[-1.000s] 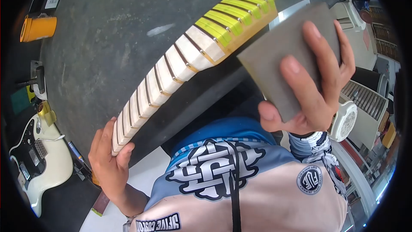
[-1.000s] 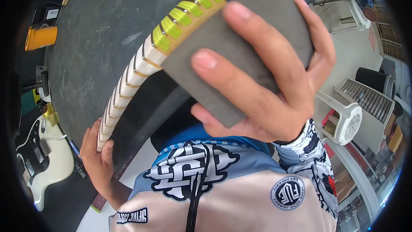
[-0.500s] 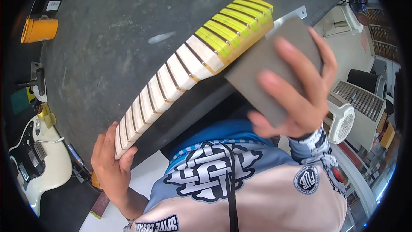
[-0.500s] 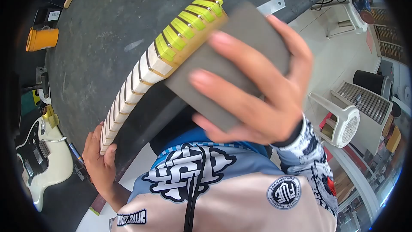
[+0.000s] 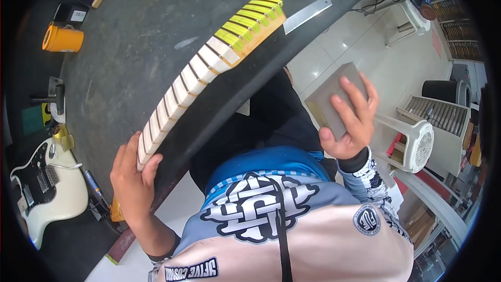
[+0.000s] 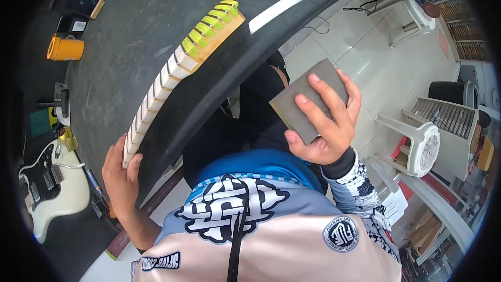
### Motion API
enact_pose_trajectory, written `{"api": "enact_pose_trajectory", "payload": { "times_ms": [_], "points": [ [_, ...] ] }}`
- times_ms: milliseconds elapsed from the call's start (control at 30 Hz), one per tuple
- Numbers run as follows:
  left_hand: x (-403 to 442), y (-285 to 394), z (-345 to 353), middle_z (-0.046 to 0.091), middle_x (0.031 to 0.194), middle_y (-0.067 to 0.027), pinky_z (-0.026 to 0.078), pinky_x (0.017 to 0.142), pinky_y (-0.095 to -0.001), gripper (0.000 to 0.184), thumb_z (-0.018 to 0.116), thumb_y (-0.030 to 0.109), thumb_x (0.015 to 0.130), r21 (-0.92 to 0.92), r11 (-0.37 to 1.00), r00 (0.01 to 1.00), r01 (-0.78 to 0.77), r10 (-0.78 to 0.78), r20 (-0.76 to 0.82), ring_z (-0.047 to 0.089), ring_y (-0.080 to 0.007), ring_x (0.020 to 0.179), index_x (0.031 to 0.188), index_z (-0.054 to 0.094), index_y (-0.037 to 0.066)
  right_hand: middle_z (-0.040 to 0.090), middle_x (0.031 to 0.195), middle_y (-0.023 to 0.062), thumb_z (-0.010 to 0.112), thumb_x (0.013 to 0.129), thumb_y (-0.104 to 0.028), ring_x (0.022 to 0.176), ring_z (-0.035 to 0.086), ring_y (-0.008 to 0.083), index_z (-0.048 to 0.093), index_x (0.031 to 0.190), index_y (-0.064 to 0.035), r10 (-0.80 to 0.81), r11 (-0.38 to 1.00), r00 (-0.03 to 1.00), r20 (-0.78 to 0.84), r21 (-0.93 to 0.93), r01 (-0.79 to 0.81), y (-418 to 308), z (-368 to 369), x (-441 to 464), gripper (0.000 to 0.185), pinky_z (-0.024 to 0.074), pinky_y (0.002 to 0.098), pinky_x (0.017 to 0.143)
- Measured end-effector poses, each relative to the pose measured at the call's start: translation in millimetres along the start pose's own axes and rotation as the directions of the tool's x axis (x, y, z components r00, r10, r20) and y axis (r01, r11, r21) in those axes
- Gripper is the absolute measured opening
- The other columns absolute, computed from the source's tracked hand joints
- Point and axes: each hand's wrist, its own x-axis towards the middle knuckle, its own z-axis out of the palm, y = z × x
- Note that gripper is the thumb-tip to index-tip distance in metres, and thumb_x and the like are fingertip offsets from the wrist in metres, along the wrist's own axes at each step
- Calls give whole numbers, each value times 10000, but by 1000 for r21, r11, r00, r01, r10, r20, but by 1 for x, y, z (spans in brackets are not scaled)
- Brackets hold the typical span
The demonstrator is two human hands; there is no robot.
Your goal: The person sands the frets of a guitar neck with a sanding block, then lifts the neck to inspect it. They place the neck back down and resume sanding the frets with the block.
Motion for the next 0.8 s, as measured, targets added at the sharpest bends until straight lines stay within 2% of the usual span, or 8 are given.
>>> {"api": "enact_pose_trajectory", "payload": {
  "times_ms": [100, 200, 233, 333, 467, 633, 733, 800],
  "points": [
    [-1, 13, 6, 652, 960, -180, 505, 741, -446, 589, 839, 301, 768, 67, 997, 997, -36, 40, -62, 627, -396, 853, 1222, 631, -11, 661, 1248, 221, 738, 788, -348, 1186, 537, 494, 730, 1121, -57, 74, 997, 997, -31, -16, -75, 7, -9, -25, 442, 390, 604, 1059],
    [-8, 17, 10, 650, 946, -170, 512, 730, -445, 565, 849, 241, 754, 165, 986, 989, -4, 28, -144, 637, -394, 849, 1218, 635, -1, 657, 1263, 225, 719, 813, -313, 1210, 527, 492, 713, 1147, -24, 130, 991, 990, -55, -23, -132, 5, -19, -47, 442, 380, 584, 1076],
    [-11, 18, 8, 652, 975, -151, 513, 753, -443, 553, 843, 159, 733, 193, 981, 984, -8, 42, -170, 643, -369, 883, 1228, 635, 24, 656, 1269, 224, 716, 815, -307, 1215, 526, 489, 709, 1155, -23, 145, 989, 987, -66, -29, -148, 7, -23, -54, 443, 378, 581, 1078],
    [-13, 40, -16, 649, 1013, -156, 507, 770, -439, 533, 823, 132, 757, 336, 939, 966, -79, 155, -205, 637, -361, 898, 1245, 634, 35, 647, 1296, 217, 700, 826, -268, 1241, 517, 474, 695, 1197, -16, 186, 980, 977, -106, -50, -192, 17, -40, -72, 448, 367, 566, 1095],
    [-14, 67, -45, 650, 1050, -149, 504, 812, -434, 617, 793, -18, 662, 370, 916, 938, -152, 252, -240, 632, -351, 961, 1253, 629, 45, 637, 1319, 210, 664, 865, -240, 1263, 512, 454, 680, 1231, -2, 235, 969, 954, -187, -31, -245, 26, -58, -91, 437, 357, 539, 1111],
    [3, 98, -96, 666, 1015, -152, 516, 805, -416, 554, 788, -20, 648, 188, 907, 832, -377, 421, -361, 644, -374, 938, 1181, 652, 44, 627, 1344, 191, 632, 895, -208, 1256, 528, 411, 654, 1271, 11, 307, 952, 909, -281, 83, -296, 28, -65, -98, 436, 373, 490, 1102],
    [35, 103, -136, 712, 1012, -134, 532, 817, -333, 434, 805, 21, 743, 167, 832, 691, -529, 537, -485, 700, -264, 914, 1157, 676, 12, 627, 1342, 187, 621, 897, -184, 1249, 539, 387, 651, 1272, 17, 298, 954, 904, -306, 120, -274, 17, -64, -89, 427, 384, 467, 1094],
    [51, 118, -163, 730, 994, -87, 530, 823, -298, 385, 816, 67, 793, -11, 807, 671, -590, 483, -563, 694, -151, 906, 1151, 687, 10, 628, 1337, 187, 618, 896, -179, 1248, 541, 382, 652, 1268, 20, 269, 962, 907, -323, 134, -238, 12, -68, -82, 424, 384, 463, 1094]
  ]
}}
